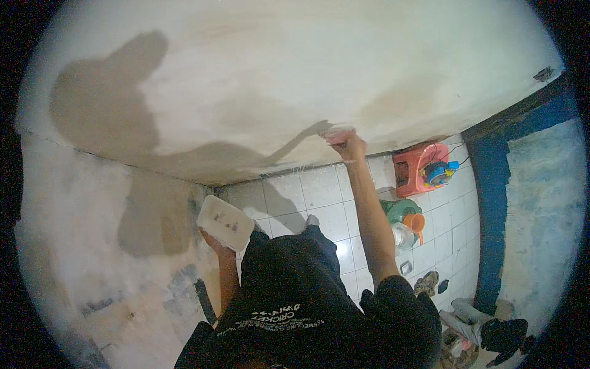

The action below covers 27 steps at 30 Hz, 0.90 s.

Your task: The person applies a pink substance to a wall using a plastic scraper. The person repeatedly loads the scraper from a white container and spreads the material over a large area of the wall.

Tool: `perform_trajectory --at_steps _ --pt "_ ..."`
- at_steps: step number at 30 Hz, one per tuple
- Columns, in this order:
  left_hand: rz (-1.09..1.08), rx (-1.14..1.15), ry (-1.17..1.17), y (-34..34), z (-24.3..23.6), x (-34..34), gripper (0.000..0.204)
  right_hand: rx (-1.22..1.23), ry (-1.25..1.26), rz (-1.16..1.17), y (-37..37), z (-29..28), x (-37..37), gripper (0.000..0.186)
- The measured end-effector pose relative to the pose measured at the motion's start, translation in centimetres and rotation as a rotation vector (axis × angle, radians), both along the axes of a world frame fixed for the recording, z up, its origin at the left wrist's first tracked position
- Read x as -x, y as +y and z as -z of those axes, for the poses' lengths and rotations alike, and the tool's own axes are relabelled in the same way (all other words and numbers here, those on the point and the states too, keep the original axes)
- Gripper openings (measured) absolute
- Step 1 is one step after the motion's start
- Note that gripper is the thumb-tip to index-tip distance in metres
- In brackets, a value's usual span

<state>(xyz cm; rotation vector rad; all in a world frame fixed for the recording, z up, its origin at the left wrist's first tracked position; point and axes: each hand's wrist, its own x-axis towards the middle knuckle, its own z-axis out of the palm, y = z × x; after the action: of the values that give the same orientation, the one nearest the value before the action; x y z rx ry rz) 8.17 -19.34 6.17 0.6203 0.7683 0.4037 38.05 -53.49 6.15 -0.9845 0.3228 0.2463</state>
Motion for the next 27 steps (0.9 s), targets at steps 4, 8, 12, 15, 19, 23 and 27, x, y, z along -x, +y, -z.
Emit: perform_trajectory --at_steps 4,8,12,15,19,23,27 --pt "0.018 0.081 -0.101 -2.3 0.3 -1.1 0.068 -0.065 0.068 0.026 0.5 2.9 -4.9 0.035" --pt "-0.046 0.062 -0.029 -4.2 -0.3 -0.7 0.064 -0.073 0.006 0.009 1.6 -8.4 -2.7 0.025" --pt "-0.043 0.05 -0.029 -6.9 0.2 0.0 0.066 -0.237 -0.122 0.022 -3.1 -11.1 2.5 0.02" --pt "-0.039 -0.01 -0.038 -8.2 2.1 0.9 0.061 -0.139 -0.045 0.015 -4.3 -7.5 3.6 0.023" --pt "0.005 0.119 -0.155 -9.9 3.5 1.6 0.071 -0.066 0.167 0.138 -5.6 3.9 -0.9 0.023" --pt "-0.024 -0.007 -0.034 -12.7 1.3 -1.0 0.059 0.287 -0.286 -0.146 -8.6 4.4 -7.6 0.023" --pt "-0.042 -0.007 -0.079 -13.3 1.3 0.5 0.064 -0.114 -0.163 -0.062 -6.1 -6.6 -4.1 0.023"
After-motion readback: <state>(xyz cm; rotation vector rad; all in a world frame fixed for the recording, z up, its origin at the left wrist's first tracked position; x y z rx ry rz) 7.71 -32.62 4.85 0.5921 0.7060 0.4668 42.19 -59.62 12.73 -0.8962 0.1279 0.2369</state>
